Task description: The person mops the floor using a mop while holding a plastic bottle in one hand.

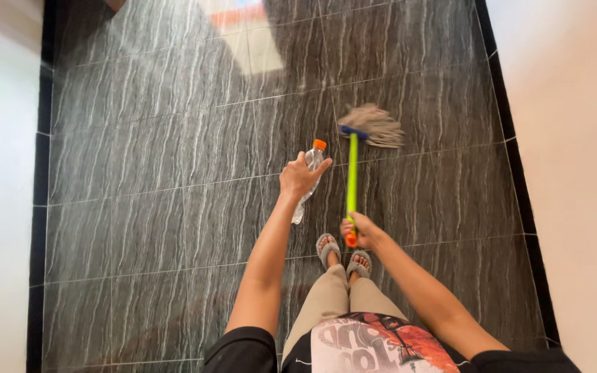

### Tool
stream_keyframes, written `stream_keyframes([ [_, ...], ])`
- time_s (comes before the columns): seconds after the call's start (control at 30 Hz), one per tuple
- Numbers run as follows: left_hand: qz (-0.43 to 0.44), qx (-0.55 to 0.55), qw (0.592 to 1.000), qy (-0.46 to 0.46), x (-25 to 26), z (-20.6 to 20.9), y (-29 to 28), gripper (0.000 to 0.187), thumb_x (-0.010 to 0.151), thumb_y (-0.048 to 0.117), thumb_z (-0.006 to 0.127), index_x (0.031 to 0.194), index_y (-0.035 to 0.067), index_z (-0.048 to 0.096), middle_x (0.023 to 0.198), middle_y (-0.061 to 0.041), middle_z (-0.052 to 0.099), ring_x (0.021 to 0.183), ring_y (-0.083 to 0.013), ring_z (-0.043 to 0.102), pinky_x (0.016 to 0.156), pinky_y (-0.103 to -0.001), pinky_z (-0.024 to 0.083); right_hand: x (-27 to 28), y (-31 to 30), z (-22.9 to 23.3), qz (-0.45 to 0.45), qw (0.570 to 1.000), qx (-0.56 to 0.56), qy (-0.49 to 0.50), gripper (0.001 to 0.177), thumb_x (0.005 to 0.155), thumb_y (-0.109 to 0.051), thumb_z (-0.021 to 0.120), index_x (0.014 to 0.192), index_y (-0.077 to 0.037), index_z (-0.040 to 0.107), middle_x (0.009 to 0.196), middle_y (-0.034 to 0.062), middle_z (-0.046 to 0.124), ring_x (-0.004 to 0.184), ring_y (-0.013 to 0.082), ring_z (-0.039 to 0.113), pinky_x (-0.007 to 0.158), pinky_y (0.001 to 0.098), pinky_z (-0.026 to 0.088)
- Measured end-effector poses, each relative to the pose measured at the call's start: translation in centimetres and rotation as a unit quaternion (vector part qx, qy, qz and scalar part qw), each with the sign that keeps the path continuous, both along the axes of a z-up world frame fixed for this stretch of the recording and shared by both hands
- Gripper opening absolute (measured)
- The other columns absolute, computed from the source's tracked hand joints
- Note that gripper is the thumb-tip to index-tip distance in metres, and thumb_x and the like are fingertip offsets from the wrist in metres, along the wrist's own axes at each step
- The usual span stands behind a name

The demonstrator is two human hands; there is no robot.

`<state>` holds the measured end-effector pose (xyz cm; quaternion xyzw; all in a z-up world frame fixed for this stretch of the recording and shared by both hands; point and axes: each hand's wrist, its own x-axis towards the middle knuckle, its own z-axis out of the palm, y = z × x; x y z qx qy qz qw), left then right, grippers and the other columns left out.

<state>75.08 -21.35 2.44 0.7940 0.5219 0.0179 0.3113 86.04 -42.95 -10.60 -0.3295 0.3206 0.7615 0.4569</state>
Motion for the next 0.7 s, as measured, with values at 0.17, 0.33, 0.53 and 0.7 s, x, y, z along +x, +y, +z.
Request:
stream_keyframes([
  [0.17,-0.021,0.007,1.0,0.001,2.2,1.2,3.1,0.081,0.078,0.085,0.058,0.095,0.006,0.061,0.08,-0.02,0.073,0.084,-0.0407,0.074,0.076,-0.054,0.057,-0.1,7.6,-2.5,-0.168,0.983,0.072,0.021,0.037,0.102,-0.039,0.055,0.086,-0.007,0.048,0.057,-0.0051,0.042,0.043,0.0066,0.041,0.039,0.0218,0.037],
  [0.33,-0.055,0.013,0.998,0.012,3.1,1.3,6.0,0.079,0.08,0.084,0.058,0.097,0.006,0.061,0.08,-0.019,0.073,0.083,-0.0389,0.074,0.075,-0.053,0.057,7.8,12.8,-2.4,-0.324,0.945,0.047,-0.014,0.026,0.099,-0.023,0.063,0.095,0.0,0.049,0.069,-0.0013,0.049,0.05,0.0062,0.049,0.045,0.0195,0.047],
  [0.53,-0.1,0.001,0.995,0.013,8.5,0.6,7.0,0.08,0.078,0.084,0.059,0.099,0.007,0.062,0.08,-0.017,0.074,0.084,-0.038,0.074,0.077,-0.052,0.056,22.4,9.1,-1.4,-0.485,0.867,0.023,-0.11,0.019,0.082,0.011,0.046,0.088,-0.008,0.048,0.071,0.0047,0.049,0.055,0.0146,0.054,0.052,0.0214,0.055],
  [0.7,-0.164,-0.006,0.986,-0.019,18.9,0.2,5.3,0.081,0.08,0.084,0.058,0.102,0.006,0.062,0.081,-0.017,0.074,0.085,-0.037,0.075,0.078,-0.051,0.056,30.4,3.0,-2.3,-0.591,0.802,0.003,-0.087,0.008,0.089,-0.004,0.05,0.083,-0.005,0.046,0.06,0.0012,0.041,0.049,0.013,0.047,0.046,0.0251,0.048],
])
